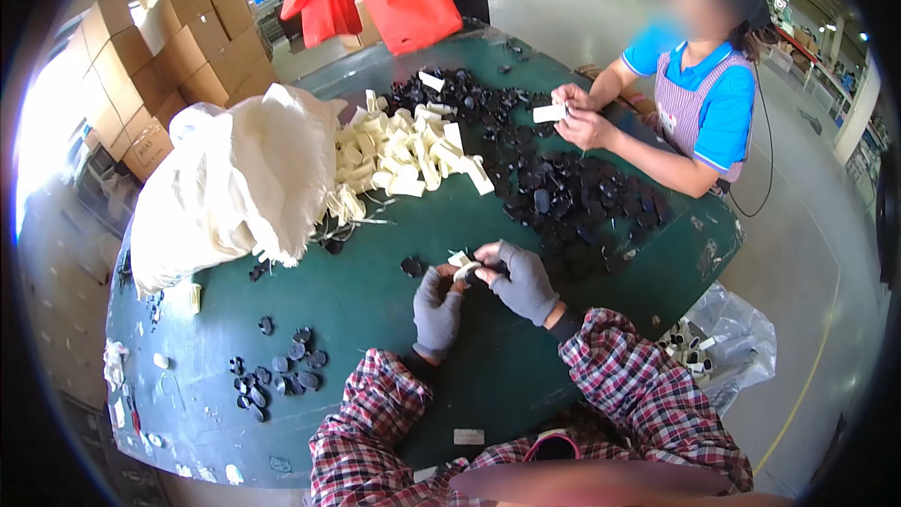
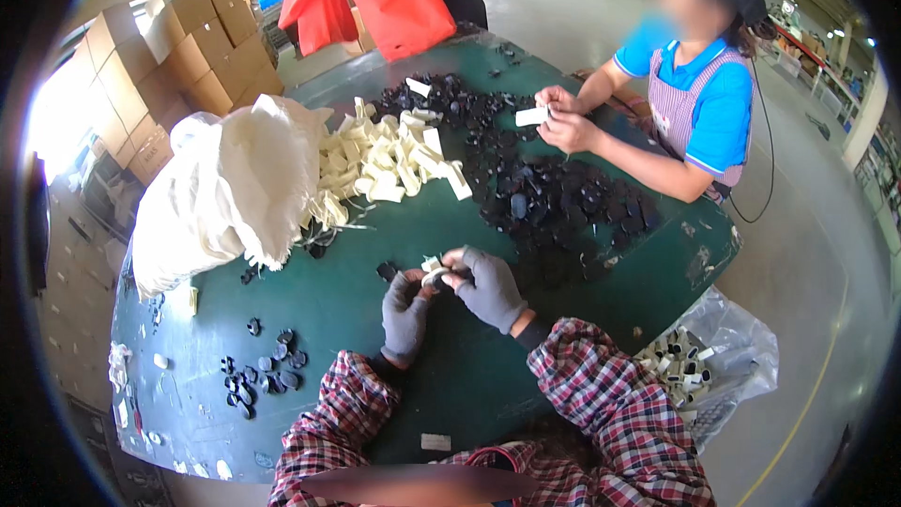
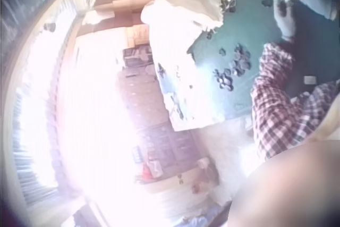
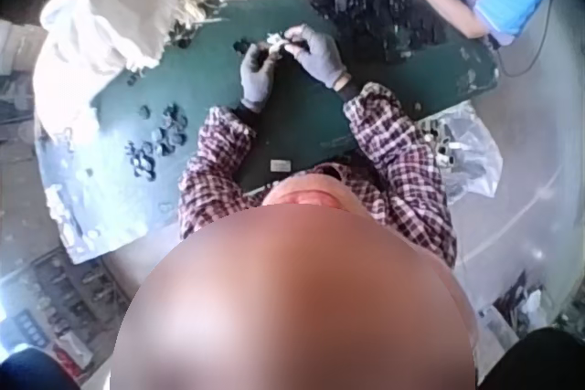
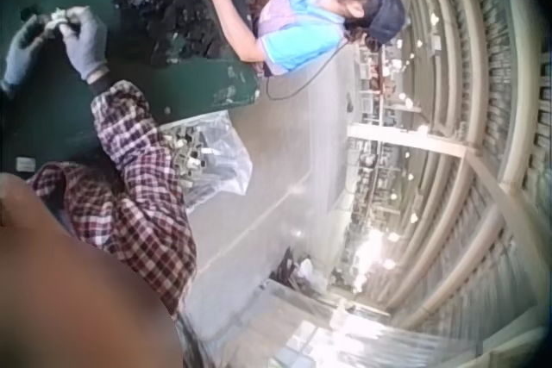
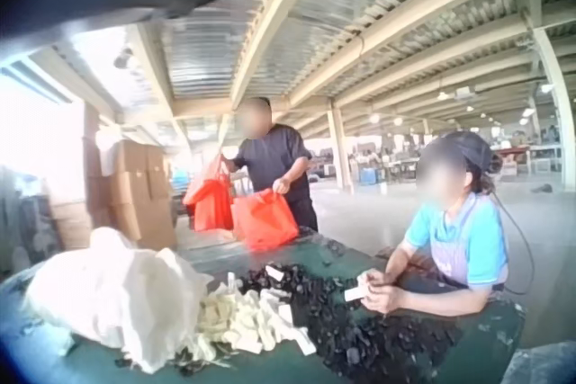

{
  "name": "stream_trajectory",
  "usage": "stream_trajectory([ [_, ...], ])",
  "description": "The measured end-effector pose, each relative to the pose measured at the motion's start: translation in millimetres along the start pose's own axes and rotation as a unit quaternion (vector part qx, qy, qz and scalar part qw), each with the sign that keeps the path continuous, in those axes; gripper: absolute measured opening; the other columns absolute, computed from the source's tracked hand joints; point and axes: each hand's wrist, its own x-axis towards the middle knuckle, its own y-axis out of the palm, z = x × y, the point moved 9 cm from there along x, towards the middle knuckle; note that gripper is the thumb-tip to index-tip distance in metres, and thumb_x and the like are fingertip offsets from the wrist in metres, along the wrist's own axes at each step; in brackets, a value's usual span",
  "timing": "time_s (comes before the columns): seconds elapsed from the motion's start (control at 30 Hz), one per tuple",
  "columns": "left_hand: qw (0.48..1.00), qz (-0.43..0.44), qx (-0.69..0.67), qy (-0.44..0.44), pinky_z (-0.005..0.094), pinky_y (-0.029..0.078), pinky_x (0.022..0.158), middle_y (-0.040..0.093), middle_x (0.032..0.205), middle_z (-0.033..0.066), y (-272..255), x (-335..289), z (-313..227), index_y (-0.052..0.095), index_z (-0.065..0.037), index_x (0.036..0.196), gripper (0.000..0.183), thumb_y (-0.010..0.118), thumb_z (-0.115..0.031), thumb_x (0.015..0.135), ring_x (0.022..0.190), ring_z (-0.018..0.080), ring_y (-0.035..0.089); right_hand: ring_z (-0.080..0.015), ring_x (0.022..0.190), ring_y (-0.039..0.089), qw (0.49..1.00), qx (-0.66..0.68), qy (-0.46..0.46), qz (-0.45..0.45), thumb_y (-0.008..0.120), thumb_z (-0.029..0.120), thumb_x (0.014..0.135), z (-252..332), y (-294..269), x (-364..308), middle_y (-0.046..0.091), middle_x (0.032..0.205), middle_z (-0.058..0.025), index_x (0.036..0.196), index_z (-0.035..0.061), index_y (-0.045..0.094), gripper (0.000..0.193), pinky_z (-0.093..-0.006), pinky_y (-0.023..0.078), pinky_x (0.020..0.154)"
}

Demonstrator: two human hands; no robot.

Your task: The person repeatedly picks up small white rectangular pieces and black circular components from a green worktable, fits the black pieces into the white pieces, and places the assembled units back on the table. Another worker is visible across the table performing similar assembly.

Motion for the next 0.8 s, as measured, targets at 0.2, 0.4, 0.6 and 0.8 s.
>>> stream_trajectory([
  [0.2,1.000,0.027,0.007,0.000,0.0250,0.045,0.094,0.062,0.109,0.0016,-0.6,0.2,-1.8,0.060,0.000,0.120,0.022,0.061,-0.002,0.098,0.102,0.0101,0.056,-0.0163,0.071,0.065,1.000,0.009,-0.009,-0.024,0.077,0.001,0.085,4.8,1.9,0.5,0.065,0.085,-0.0067,0.092,0.0030,0.067,0.012,-0.0306,0.053,0.066],
  [0.4,0.999,0.041,0.028,-0.002,0.0251,0.045,0.090,0.065,0.104,0.0009,4.4,1.5,-8.3,0.063,0.000,0.118,0.022,0.064,-0.012,0.099,0.098,0.0102,0.058,-0.0301,0.087,0.068,0.995,-0.051,-0.088,-0.017,0.077,0.004,0.083,18.3,8.5,-1.2,0.066,0.093,-0.0103,0.096,0.0040,0.064,0.018,-0.0371,0.055,0.075],
  [0.6,0.998,0.054,0.024,-0.030,0.0246,0.046,0.088,0.065,0.103,0.0013,2.1,4.3,-4.4,0.064,0.001,0.113,0.016,0.062,-0.006,0.099,0.095,0.0091,0.057,-0.0172,0.079,0.067,0.999,0.046,-0.015,-0.025,0.076,0.000,0.085,0.8,7.3,-5.3,0.062,0.090,-0.0059,0.095,0.0026,0.065,0.014,-0.0293,0.055,0.069],
  [0.8,0.999,0.005,0.014,-0.043,0.0242,0.047,0.086,0.065,0.101,0.0013,-4.9,0.3,-1.0,0.065,0.002,0.111,0.015,0.064,-0.004,0.096,0.093,0.0093,0.058,-0.0107,0.071,0.062,0.995,0.087,0.039,-0.042,0.077,0.002,0.086,-12.5,13.7,-5.6,0.061,0.089,-0.0037,0.094,0.0037,0.064,0.016,-0.0250,0.051,0.062],
])
